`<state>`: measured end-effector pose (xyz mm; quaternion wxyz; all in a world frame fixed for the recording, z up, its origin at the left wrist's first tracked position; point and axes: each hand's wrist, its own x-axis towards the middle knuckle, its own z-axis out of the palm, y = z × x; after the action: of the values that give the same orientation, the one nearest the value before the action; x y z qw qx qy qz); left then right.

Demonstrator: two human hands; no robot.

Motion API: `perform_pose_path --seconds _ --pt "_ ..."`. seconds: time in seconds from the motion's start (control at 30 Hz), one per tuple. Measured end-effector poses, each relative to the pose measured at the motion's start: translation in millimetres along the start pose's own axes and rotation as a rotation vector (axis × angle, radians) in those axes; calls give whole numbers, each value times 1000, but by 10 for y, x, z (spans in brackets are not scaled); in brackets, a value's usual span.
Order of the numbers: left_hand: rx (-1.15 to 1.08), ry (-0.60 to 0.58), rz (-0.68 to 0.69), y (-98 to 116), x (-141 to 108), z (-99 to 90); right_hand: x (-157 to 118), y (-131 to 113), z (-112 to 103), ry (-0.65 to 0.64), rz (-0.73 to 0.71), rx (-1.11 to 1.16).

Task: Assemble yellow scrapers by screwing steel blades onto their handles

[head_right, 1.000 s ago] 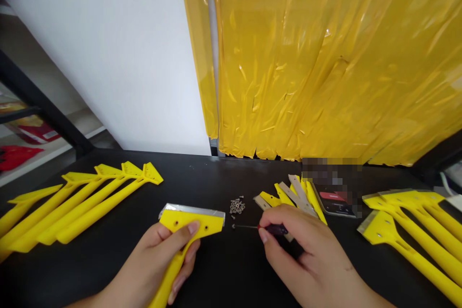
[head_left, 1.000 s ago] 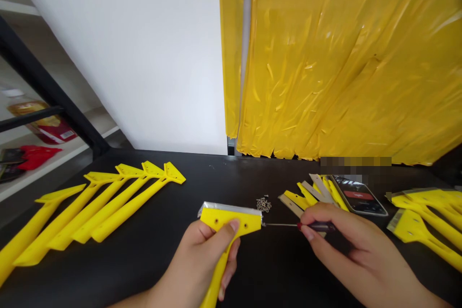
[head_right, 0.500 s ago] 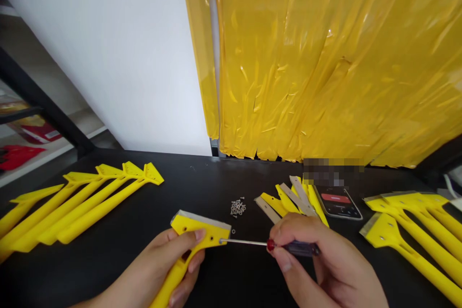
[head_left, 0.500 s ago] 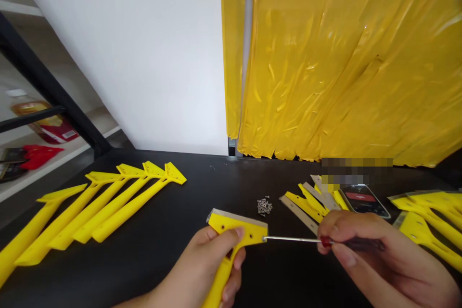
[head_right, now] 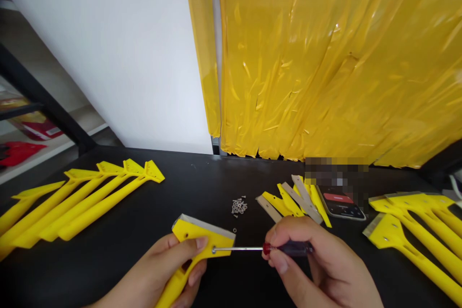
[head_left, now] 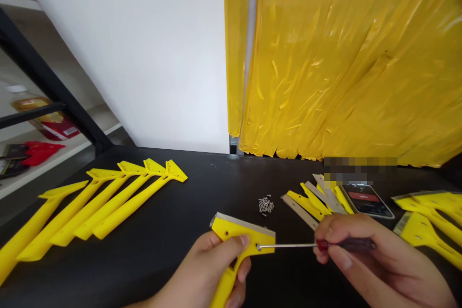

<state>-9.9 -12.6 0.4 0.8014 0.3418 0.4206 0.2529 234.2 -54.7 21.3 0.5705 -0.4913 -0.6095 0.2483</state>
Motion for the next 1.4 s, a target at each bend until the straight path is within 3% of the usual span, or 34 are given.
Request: perform_pose_path --seconds 0.1,0.23,0.43,0.67,1.27,1.4 --pt "3 53 -13 7 -23 32 37 26 -56 -70 -12 -18" --pt "26 13 -5 -28 22 16 70 43 -102 -138 -31 -39" --pt "26 -43 42 -56 69 -16 100 30 -109 -138 -25 -43" --pt "14 15 31 19 -6 40 102 19 -110 -150 -30 -32" --pt "12 -16 12 -6 3 50 63 33 -109 -139 -36 -31" --pt "11 30 8 -5 -13 66 62 22 -98 -152 -58 -46"
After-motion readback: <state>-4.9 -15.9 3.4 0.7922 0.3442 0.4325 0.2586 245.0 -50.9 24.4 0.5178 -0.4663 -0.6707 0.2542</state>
